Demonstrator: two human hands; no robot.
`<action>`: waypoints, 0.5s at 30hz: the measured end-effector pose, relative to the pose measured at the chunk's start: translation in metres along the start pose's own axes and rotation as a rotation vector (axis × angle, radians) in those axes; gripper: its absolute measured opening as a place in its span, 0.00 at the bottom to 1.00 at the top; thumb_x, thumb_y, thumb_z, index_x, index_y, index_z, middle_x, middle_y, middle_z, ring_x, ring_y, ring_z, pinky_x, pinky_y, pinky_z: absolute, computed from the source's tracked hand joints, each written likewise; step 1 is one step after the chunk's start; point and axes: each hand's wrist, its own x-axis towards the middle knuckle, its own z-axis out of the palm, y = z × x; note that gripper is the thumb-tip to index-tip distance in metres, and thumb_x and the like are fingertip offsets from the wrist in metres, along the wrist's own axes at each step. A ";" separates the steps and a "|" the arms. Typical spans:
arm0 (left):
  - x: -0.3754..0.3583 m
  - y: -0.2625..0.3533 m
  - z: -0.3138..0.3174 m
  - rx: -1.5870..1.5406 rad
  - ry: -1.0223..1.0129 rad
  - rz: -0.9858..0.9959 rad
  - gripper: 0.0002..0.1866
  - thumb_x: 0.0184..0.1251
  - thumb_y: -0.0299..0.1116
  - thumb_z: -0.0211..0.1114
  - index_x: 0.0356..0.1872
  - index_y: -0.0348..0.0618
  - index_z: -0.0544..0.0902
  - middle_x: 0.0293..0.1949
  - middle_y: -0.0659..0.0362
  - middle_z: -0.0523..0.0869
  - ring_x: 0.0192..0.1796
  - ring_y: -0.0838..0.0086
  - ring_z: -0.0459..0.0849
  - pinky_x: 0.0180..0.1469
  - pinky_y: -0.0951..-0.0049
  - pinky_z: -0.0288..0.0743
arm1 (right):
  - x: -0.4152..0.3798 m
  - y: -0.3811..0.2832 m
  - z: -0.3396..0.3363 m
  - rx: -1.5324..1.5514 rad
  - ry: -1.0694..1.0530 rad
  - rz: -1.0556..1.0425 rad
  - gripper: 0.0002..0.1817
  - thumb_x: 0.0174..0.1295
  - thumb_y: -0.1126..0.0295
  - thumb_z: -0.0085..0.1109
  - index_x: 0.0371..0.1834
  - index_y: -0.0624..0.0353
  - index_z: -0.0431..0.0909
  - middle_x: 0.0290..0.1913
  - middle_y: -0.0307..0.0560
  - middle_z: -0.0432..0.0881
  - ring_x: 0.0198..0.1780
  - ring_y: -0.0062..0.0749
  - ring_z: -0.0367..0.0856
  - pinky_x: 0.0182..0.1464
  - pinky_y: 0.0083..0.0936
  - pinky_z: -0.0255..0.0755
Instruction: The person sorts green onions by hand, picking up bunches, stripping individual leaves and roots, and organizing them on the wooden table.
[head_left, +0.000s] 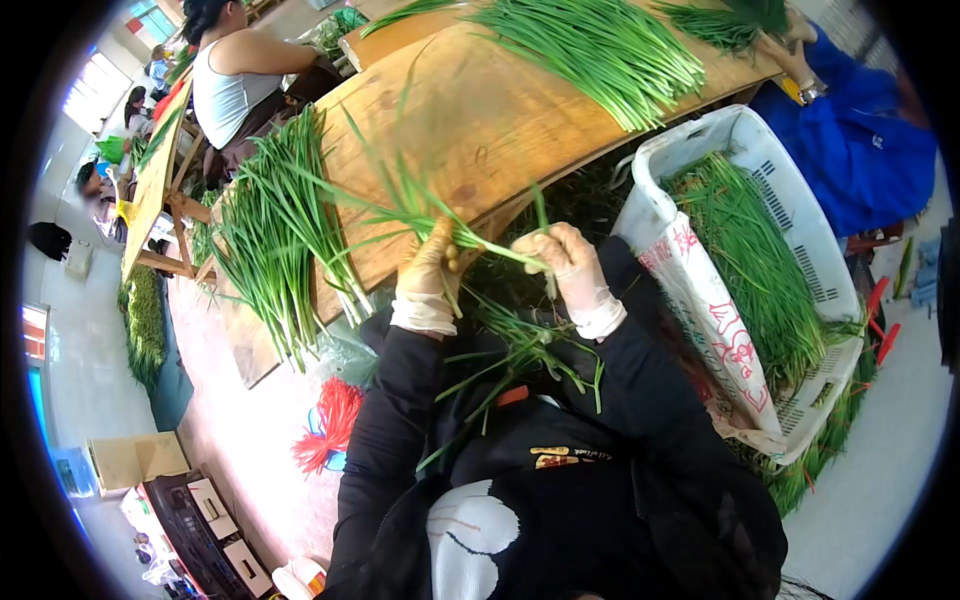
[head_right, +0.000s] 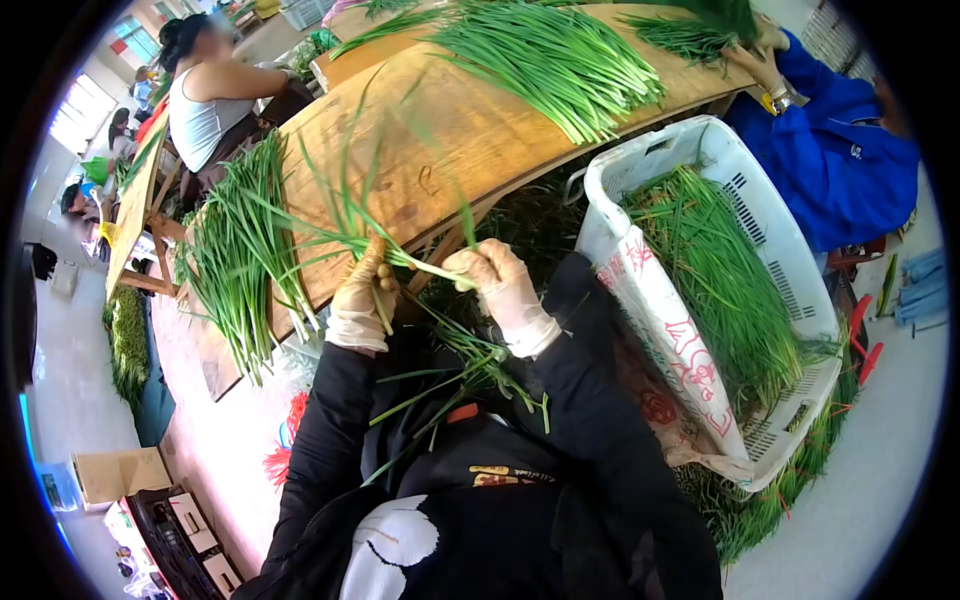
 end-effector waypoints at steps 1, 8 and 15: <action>0.002 0.003 -0.002 -0.065 0.070 0.047 0.07 0.59 0.30 0.60 0.33 0.38 0.75 0.20 0.66 0.72 0.19 0.84 0.67 0.20 0.88 0.63 | -0.003 -0.002 -0.004 -0.081 0.041 -0.006 0.06 0.62 0.74 0.45 0.31 0.65 0.69 0.30 0.42 0.77 0.26 0.19 0.72 0.33 0.16 0.68; 0.009 0.053 -0.028 0.081 0.150 0.257 0.07 0.58 0.29 0.60 0.34 0.39 0.76 0.20 0.65 0.75 0.18 0.83 0.69 0.20 0.87 0.66 | -0.064 0.023 -0.066 -1.285 -0.359 0.226 0.09 0.59 0.65 0.49 0.35 0.58 0.71 0.30 0.47 0.77 0.32 0.33 0.76 0.35 0.25 0.69; 0.005 0.017 -0.008 0.210 0.086 -0.012 0.07 0.58 0.36 0.61 0.32 0.44 0.77 0.17 0.67 0.73 0.16 0.83 0.69 0.20 0.85 0.65 | -0.021 -0.057 -0.007 -0.687 -0.241 -0.338 0.24 0.51 0.58 0.58 0.51 0.53 0.68 0.37 0.38 0.76 0.40 0.30 0.73 0.43 0.24 0.68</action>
